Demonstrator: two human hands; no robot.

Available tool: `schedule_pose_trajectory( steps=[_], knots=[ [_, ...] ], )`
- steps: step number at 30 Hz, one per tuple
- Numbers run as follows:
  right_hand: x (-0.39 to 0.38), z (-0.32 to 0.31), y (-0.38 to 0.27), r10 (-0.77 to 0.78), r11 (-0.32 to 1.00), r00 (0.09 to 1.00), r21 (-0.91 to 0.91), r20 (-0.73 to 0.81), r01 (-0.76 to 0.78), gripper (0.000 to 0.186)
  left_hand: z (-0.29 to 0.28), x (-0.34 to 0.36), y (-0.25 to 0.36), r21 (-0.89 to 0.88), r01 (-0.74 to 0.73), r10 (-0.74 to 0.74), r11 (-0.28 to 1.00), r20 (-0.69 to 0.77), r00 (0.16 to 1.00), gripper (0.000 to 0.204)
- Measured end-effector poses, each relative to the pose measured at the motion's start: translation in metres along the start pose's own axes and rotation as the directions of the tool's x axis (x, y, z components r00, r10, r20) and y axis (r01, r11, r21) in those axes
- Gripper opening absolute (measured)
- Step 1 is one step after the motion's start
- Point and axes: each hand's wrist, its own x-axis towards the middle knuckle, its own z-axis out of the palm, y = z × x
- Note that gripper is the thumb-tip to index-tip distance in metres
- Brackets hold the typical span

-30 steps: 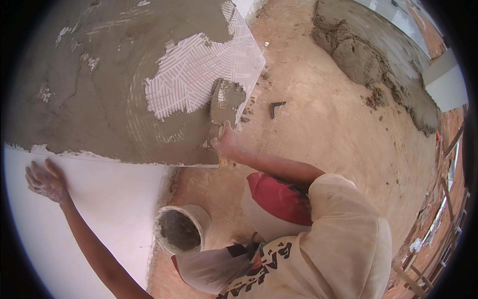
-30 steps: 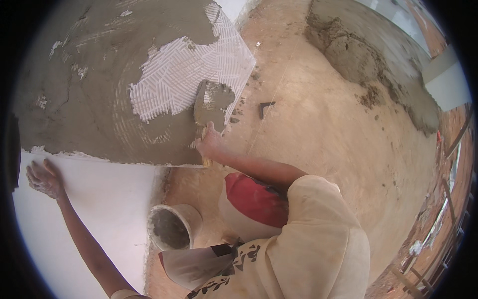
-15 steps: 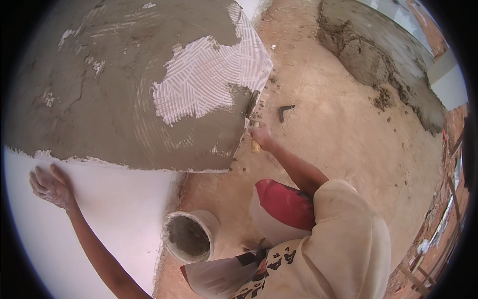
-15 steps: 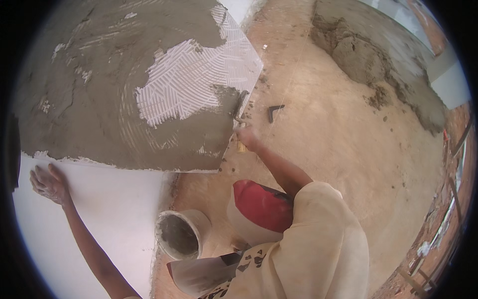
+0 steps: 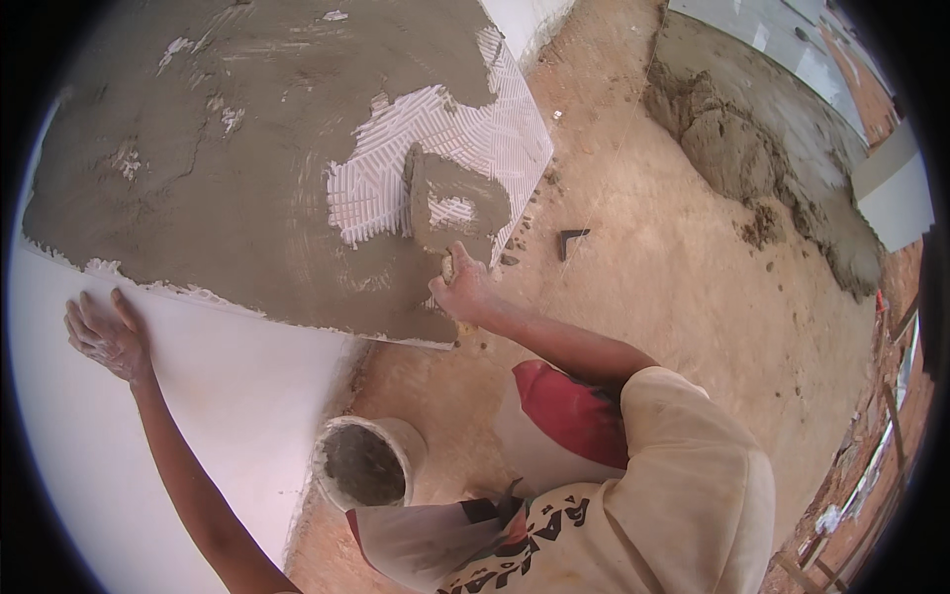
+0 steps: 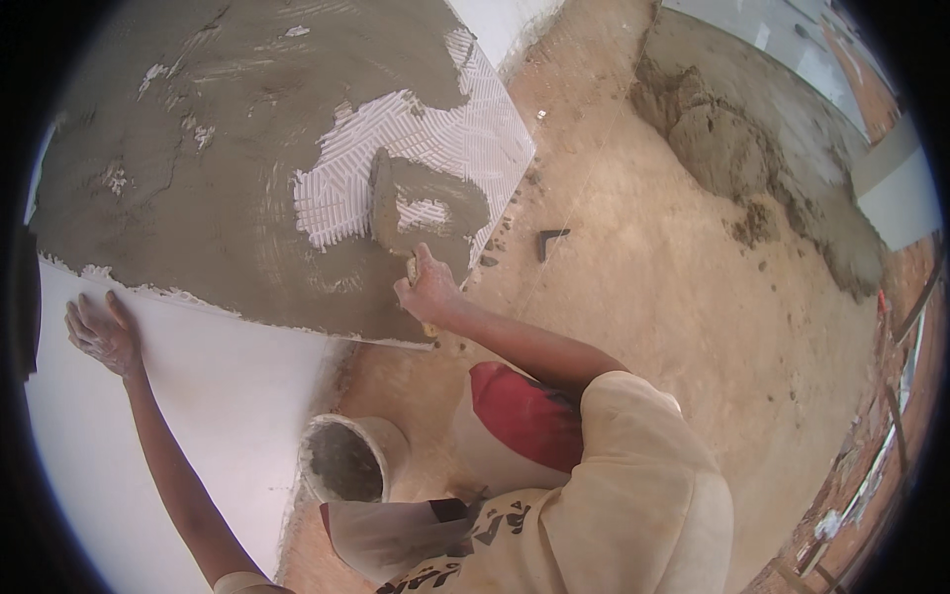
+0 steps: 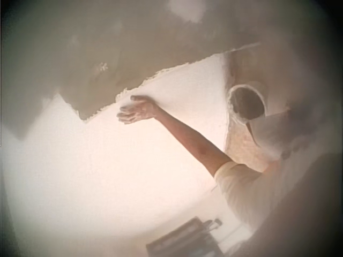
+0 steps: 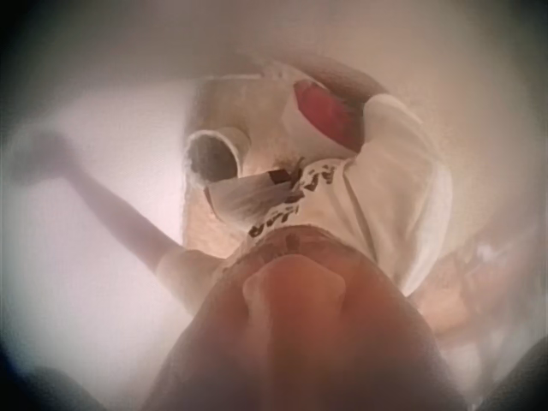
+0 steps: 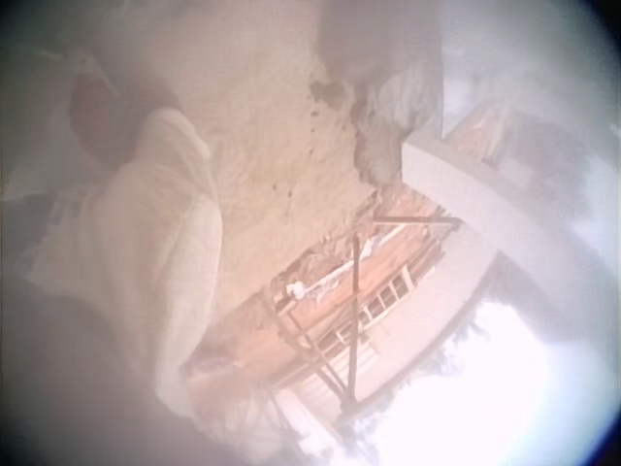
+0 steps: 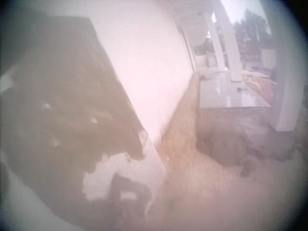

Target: The person scoops cement from a bucket and a floor pile using a trowel, then spreads and smooths the cement onto a wall and floor surface. The person repeatedly transfers material between the bucket and the wall, smoothing the applied layer.

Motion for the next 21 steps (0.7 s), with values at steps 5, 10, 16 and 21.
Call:
schedule_pose_trajectory(
  steps=[5, 10, 16, 21],
  knots=[
    [0.001, -0.01, 0.025, -0.051, 0.995, 0.999, 0.081, 0.013, 0.05, 0.052, -0.007, 0.0, 0.004, 0.015, 0.049, -0.05, 0.999, 0.03, 0.998, 0.056],
    [0.008, -0.022, -0.02, 0.237, 0.912, 0.944, 0.282, 0.228, -0.297, 0.048, -0.012, -0.002, 0.0, 0.002, 0.048, -0.049, 0.999, 0.025, 0.999, 0.056],
    [-0.006, 0.036, 0.026, -0.056, 0.998, 0.995, 0.026, 0.077, 0.054, 0.048, -0.003, 0.002, 0.007, -0.008, 0.033, -0.033, 0.999, 0.003, 0.999, 0.055],
    [-0.04, 0.026, 0.07, -0.129, 0.991, 0.946, -0.001, 0.296, 0.135, 0.046, -0.004, -0.001, 0.0, 0.003, 0.034, -0.034, 0.999, 0.007, 0.999, 0.054]
  ],
)
